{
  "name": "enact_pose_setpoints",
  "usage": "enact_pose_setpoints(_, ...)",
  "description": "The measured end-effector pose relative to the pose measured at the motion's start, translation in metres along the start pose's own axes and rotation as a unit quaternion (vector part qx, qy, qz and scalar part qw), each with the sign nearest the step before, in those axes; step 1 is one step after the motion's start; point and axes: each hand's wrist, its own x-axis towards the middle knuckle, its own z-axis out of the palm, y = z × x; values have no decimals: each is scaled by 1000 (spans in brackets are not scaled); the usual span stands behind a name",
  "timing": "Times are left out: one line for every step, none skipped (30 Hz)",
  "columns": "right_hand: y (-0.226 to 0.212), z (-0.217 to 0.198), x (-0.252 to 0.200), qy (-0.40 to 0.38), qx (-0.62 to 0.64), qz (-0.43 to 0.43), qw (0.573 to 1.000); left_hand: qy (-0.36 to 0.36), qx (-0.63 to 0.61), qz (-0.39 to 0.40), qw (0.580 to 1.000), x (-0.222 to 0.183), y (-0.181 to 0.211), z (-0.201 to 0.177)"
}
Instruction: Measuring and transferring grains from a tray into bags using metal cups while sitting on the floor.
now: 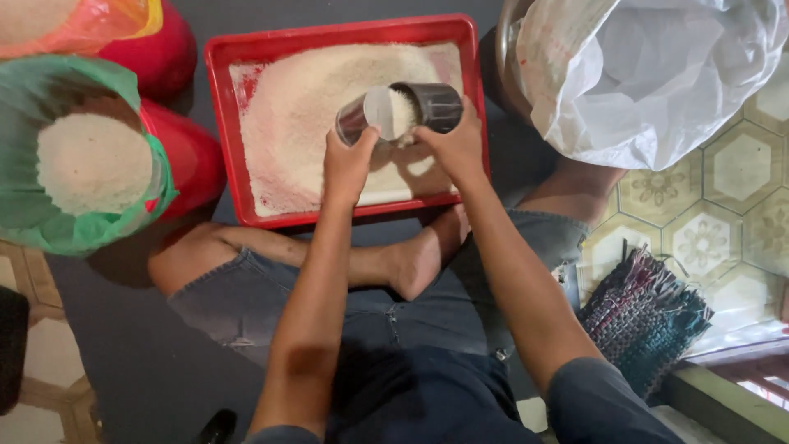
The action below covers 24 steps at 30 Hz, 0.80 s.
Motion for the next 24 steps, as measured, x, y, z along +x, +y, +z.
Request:
enact_pose_setpoints(9,-5,-1,-3,-2,1,1000,1,-1,-3,1000,-1,-7,-3)
enact_pose_setpoints(17,-8,-1,3,-2,23,1000,14,14,-9,1000,-3,-12,-6)
enact_pose_setpoints(24,-13,-1,10,-2,46,999,27,29,-15,999,-4,-18,-9)
enact_pose_setpoints(19,-15,-7,8,-1,48,999,27,32,-16,999,-10,-16,-13)
enact_pose_setpoints(14,-18,-13,26,-1,16,1000,56,71,-4,996,-17,-13,-17)
enact_pose_setpoints(10,-21,-22,43,0,-14,999,83,112,7,990,-24,-12,-21)
enact_pose_setpoints(11,-20,-23,42,0,-9,999,82,116,4,990,-21,-22,-22)
enact_pose_setpoints(12,-17,-25,88,2,-63,994,134,148,51,979,-19,-33,-24)
enact_pose_setpoints(13,-14,-28,133,4,-117,984,185,180,98,961,-17,-45,-27)
enact_pose_setpoints(15,-11,-28,131,5,-116,985,186,181,97,961,-17,-50,-29)
enact_pose_setpoints(17,-8,-28,141,-15,-135,981,219,208,119,946,-17,-56,-32)
enact_pose_setpoints(20,-7,-26,153,-36,-154,975,251,233,142,929,-17,-60,-32)
enact_pose_setpoints(20,-2,-25,154,-35,-154,975,251,234,143,929,-14,-68,-33)
enact_pose_setpoints(22,1,-26,160,-59,-155,973,243,247,153,926,-11,-77,-33)
enact_pose_setpoints(24,5,-26,166,-82,-156,970,235,259,164,922,-8,-87,-33)
enact_pose_setpoints(27,8,-27,167,-84,-151,971,230,262,163,923,-6,-91,-29)
enact_pose_setpoints(30,11,-28,149,-120,-171,966,216,265,175,923,-5,-95,-25)
enact_pose_setpoints(30,11,-24,138,-155,-194,959,202,265,194,923,1,-94,-19)
enact_pose_setpoints(34,17,-24,145,-156,-191,958,197,264,200,923,4,-95,-13)
enact_pose_setpoints(38,22,-23,133,-152,-193,960,191,253,205,926,7,-94,-6)
enact_pose_setpoints(42,26,-22,122,-148,-195,962,185,241,211,929,10,-94,1)
enact_pose_setpoints(40,26,-24,131,-149,-192,961,179,239,217,929,12,-89,7)
enact_pose_setpoints(37,27,-25,135,-113,-209,962,165,205,228,937,13,-86,12)
enact_pose_setpoints(34,29,-29,135,-75,-227,962,154,172,236,944,13,-83,15)
